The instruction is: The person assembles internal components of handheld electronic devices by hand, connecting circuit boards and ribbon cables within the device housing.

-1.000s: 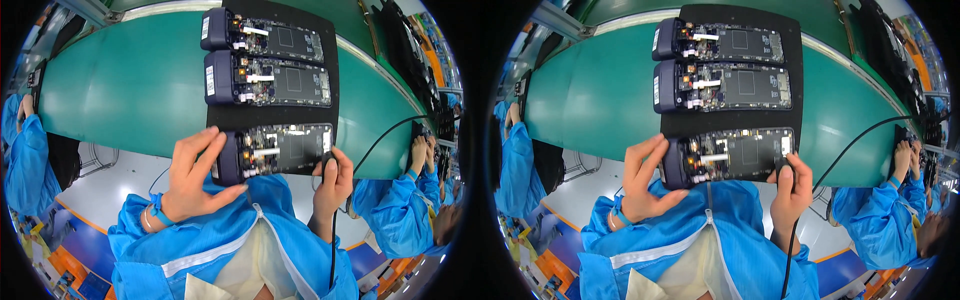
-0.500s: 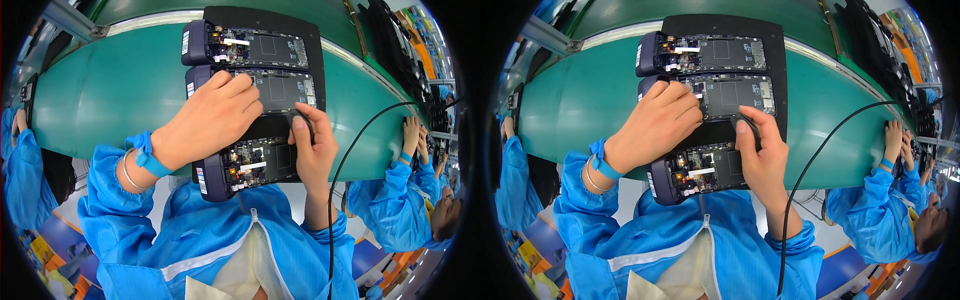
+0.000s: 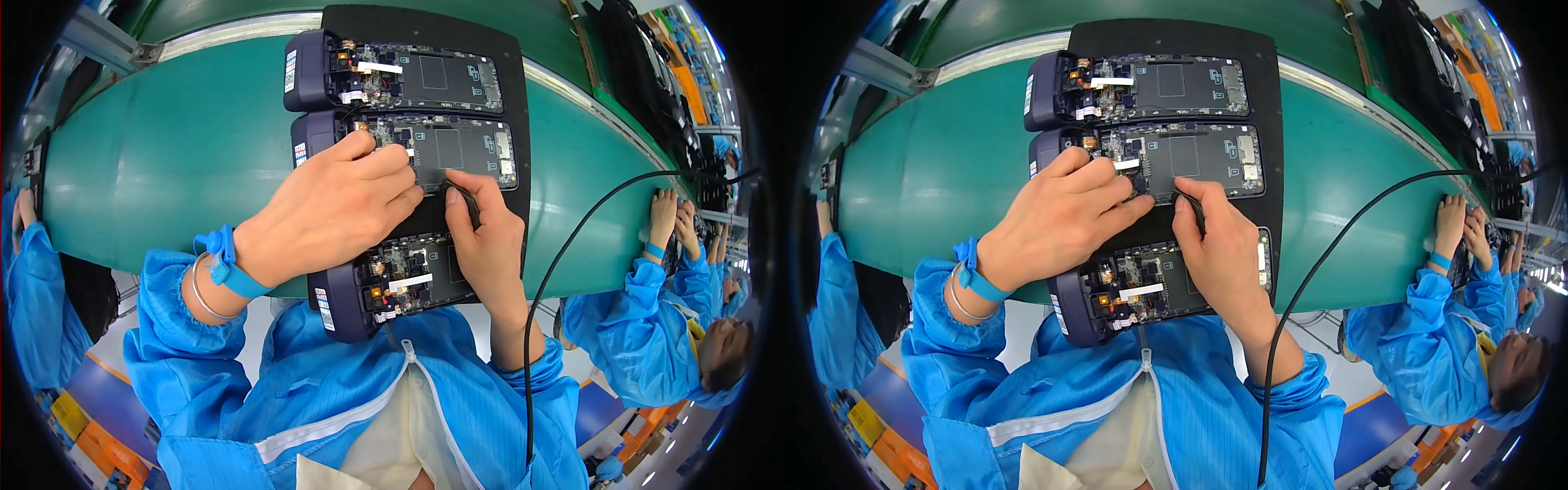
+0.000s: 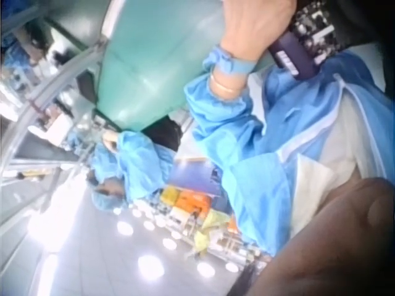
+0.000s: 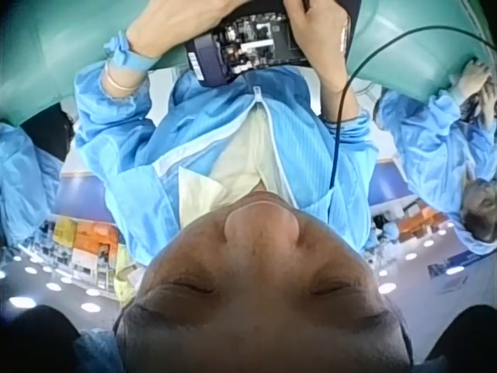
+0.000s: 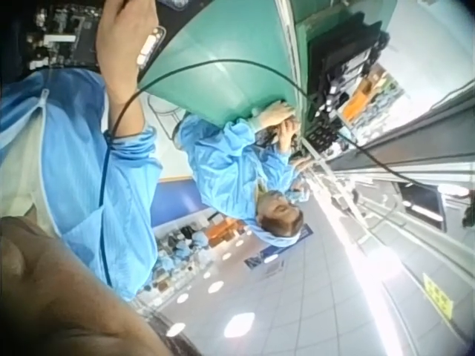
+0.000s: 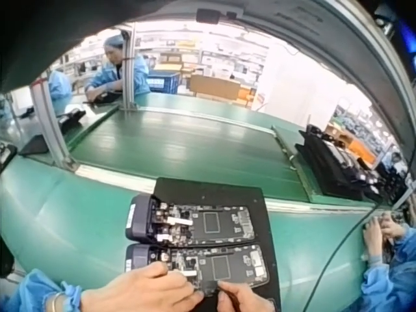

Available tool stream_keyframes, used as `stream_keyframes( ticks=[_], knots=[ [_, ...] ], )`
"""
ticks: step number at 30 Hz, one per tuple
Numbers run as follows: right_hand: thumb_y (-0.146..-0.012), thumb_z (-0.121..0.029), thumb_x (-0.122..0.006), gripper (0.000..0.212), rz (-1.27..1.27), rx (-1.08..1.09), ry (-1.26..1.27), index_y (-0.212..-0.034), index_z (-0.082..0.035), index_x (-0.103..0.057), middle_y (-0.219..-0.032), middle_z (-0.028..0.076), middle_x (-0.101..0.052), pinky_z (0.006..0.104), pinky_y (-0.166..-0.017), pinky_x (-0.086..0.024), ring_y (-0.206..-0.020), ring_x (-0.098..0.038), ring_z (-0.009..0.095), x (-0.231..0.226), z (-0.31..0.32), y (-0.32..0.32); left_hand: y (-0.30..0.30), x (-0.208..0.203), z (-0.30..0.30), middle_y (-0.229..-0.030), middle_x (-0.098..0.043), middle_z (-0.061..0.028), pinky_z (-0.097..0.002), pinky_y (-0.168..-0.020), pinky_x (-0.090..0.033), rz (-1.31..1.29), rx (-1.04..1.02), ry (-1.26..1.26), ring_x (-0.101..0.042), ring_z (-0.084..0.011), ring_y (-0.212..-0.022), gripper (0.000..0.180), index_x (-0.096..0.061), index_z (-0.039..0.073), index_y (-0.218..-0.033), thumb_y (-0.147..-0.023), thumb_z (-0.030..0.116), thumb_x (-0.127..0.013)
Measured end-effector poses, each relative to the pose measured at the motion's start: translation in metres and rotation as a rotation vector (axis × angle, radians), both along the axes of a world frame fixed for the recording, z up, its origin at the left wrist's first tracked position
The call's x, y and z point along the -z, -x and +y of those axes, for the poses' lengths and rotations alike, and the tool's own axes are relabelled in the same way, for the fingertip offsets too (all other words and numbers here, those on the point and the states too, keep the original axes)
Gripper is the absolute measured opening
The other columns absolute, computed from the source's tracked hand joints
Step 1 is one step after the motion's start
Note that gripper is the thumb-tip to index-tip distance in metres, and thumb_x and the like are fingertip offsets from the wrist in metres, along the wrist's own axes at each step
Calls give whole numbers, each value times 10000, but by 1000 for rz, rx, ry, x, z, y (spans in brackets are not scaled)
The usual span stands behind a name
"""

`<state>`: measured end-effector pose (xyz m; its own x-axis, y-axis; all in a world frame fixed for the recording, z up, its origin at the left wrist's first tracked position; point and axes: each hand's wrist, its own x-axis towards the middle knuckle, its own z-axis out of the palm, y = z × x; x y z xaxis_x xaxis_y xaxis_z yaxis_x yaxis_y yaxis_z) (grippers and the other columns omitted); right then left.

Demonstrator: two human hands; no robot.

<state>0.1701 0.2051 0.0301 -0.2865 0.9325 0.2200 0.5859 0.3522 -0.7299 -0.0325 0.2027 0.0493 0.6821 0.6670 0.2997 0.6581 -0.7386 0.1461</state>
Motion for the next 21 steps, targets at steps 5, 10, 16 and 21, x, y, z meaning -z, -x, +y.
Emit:
stream_keyframes(
  ticks=[5,10,16,21],
  knots=[
    [-869,-45,-602,172,-16,3,-17,-1038,-12,-592,-755,129,-646,299,-537,-470,-587,-613,193,-1,0,-1,0,-4,1,-805,-511,6,-282,-709,-361,30,17,30,-484,-149,-796,309,-652,62,-1017,-736,156,-566],
    [-857,-28,-609,158,-32,-21,-91,-1013,-2,-600,-775,130,-652,306,-545,-480,-603,-624,215,2,2,2,3,1,1,-806,-510,5,-281,-706,-368,1,8,19,-492,-146,-800,315,-649,61,-1015,-725,156,-570],
    [-845,-20,-616,156,-113,-72,-225,-998,7,-608,-756,129,-645,311,-544,-483,-602,-624,216,3,3,5,4,0,-2,-813,-516,5,-284,-721,-363,-29,8,17,-484,-149,-802,300,-655,58,-990,-718,157,-574],
    [-838,-14,-618,165,-55,3,-39,-1002,3,-608,-757,124,-640,320,-550,-484,-598,-615,230,0,-1,6,5,0,-1,-807,-519,4,-296,-745,-353,-45,-8,37,-470,-160,-799,272,-668,59,-949,-707,157,-589]
  ],
)
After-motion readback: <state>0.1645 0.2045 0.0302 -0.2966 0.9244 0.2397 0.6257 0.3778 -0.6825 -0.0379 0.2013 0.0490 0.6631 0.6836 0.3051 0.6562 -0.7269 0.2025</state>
